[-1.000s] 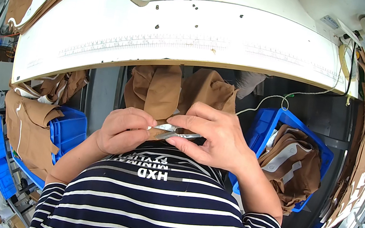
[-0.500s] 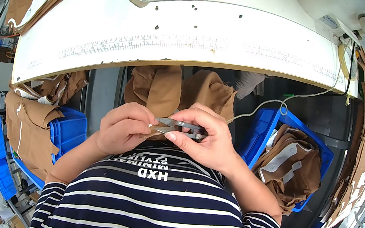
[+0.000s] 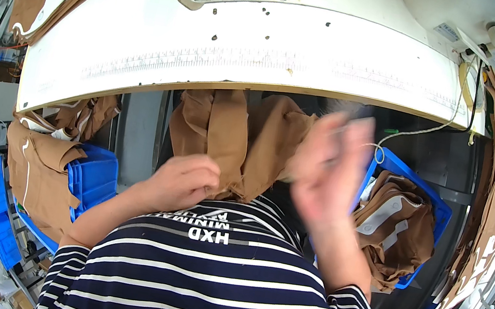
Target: The person turns a fabric piece, trims loose threads along its seams using thread snips, and unfolds and positions the fabric piece on the work table.
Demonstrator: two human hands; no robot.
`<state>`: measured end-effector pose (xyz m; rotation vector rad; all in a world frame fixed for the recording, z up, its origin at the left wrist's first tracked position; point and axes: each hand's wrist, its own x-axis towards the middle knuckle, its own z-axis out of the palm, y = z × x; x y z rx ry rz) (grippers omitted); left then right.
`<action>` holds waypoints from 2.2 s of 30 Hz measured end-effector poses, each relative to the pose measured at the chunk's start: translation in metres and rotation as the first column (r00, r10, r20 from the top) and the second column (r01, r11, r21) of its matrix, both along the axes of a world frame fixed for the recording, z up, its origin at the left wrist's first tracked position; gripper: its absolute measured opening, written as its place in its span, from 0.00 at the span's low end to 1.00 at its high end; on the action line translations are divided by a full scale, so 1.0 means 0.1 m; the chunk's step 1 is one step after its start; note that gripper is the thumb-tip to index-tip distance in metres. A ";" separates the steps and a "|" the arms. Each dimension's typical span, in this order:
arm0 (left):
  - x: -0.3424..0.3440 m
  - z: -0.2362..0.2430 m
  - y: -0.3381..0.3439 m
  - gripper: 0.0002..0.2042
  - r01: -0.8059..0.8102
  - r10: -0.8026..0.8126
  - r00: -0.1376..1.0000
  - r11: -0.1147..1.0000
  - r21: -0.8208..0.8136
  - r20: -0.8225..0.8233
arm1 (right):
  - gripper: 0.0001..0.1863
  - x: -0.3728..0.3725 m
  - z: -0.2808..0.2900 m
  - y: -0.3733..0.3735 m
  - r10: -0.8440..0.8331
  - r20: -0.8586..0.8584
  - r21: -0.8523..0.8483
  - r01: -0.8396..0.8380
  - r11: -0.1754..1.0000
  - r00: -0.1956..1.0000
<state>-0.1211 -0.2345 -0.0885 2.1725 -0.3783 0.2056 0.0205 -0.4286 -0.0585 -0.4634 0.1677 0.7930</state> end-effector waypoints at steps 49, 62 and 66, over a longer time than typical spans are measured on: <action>0.10 0.10 0.05 0.09 -0.059 0.028 0.925 0.996 0.069 0.378 | 0.08 0.12 -0.03 0.18 0.641 0.761 -0.634 -0.097 0.767 0.097; 0.11 0.14 0.05 0.09 -0.059 0.018 0.910 0.995 0.085 0.414 | 0.10 0.11 0.07 0.12 0.858 0.490 -0.791 -0.335 0.512 0.155; 0.12 0.14 0.04 0.09 -0.038 -0.009 0.907 0.994 0.103 0.420 | 0.08 0.05 -0.03 0.14 0.868 0.481 -0.801 -0.339 0.493 0.125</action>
